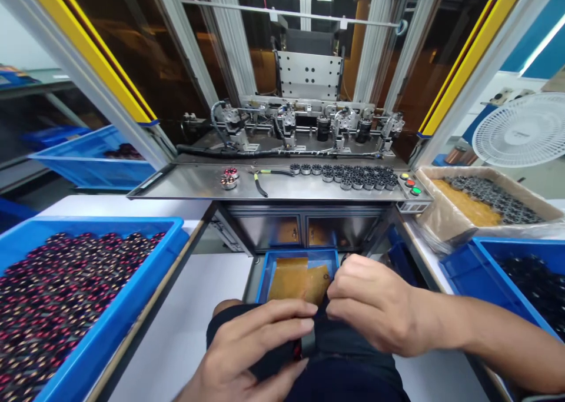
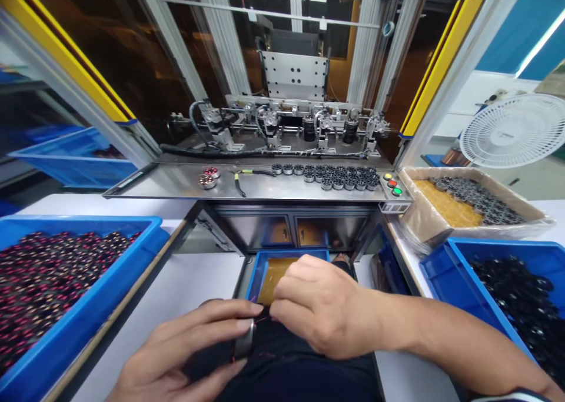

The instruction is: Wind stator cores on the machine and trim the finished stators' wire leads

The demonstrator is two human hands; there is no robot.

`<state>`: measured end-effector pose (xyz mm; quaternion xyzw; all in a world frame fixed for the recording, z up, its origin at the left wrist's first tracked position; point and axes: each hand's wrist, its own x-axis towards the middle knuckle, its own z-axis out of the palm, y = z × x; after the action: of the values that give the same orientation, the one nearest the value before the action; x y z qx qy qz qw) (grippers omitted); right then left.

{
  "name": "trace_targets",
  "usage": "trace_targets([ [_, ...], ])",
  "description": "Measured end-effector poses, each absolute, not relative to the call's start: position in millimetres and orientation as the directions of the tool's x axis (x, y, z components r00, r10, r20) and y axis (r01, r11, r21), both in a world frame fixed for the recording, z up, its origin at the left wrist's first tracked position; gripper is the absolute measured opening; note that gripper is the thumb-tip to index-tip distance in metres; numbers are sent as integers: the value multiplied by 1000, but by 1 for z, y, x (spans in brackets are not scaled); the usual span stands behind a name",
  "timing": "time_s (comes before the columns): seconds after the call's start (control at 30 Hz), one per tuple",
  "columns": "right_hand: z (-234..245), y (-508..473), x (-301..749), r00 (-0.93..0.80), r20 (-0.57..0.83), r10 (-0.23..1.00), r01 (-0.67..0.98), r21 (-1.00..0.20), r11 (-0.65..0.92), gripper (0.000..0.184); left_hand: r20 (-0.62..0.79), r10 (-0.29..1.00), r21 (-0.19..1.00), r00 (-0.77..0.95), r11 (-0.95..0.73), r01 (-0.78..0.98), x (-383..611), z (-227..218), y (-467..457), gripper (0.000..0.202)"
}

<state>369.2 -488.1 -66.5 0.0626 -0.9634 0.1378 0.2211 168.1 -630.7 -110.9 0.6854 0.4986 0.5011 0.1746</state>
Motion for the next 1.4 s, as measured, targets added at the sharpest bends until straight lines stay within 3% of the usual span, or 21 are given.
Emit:
trace_targets([
  [0.07, -61, -484, 374, -904, 425, -57, -157, -205, 966, 26, 519, 853, 749, -50, -427, 506, 165, -111, -633, 41],
  [0.17, -54, -488, 373, -880, 470, 76, -65, -276, 959, 13, 559, 818, 719, -135, -397, 570, 165, -114, -635, 42],
  [0.27, -59, -506, 356, -851, 511, 122, -69, -338, 938, 34, 580, 791, 702, -195, -364, 612, 169, -118, -634, 43],
  [0.37, -72, -520, 335, -851, 522, 66, -84, -258, 962, 24, 585, 786, 698, -200, -362, 617, 166, -121, -635, 45],
  [0.47, -77, -520, 325, -890, 446, -97, -194, -177, 965, 29, 566, 806, 706, -173, -366, 606, 150, -123, -643, 45],
  [0.53, -73, -508, 319, -908, 360, -213, -280, -144, 949, 31, 501, 845, 773, -186, -341, 535, 136, -126, -651, 40],
  [0.6, -68, -484, 304, -920, 300, -253, -301, -126, 945, 31, 385, 868, 894, -313, -267, 360, 124, -130, -658, 30],
  [0.67, -63, -451, 274, -956, 263, -132, -176, -152, 972, 23, 214, 829, 977, -517, -188, 104, 116, -134, -661, 25],
  [0.73, -63, -414, 231, -950, 211, 231, 183, -221, 958, 22, 56, 745, 979, -665, -172, -111, 113, -138, -658, 29],
  [0.83, -75, -368, 161, -843, 235, 484, 438, -221, 871, 60, -33, 691, 940, -722, -223, -257, 113, -141, -648, 39],
  [0.93, -99, -346, 112, -746, 165, 645, 612, -211, 762, 82, -51, 682, 917, -729, -257, -305, 109, -145, -645, 36],
  [1.0, -115, -343, 96, -702, 126, 701, 675, -196, 711, 80, -47, 684, 918, -728, -257, -301, 105, -148, -648, 32],
  [1.17, -132, -342, 89, -696, 103, 710, 680, -221, 699, 43, 15, 648, 929, -761, -291, -229, 100, -153, -658, 25],
  [1.4, -96, -333, 128, -742, 123, 659, 530, -495, 689, 33, 80, 719, 928, -690, -307, -212, 109, -156, -664, 35],
])
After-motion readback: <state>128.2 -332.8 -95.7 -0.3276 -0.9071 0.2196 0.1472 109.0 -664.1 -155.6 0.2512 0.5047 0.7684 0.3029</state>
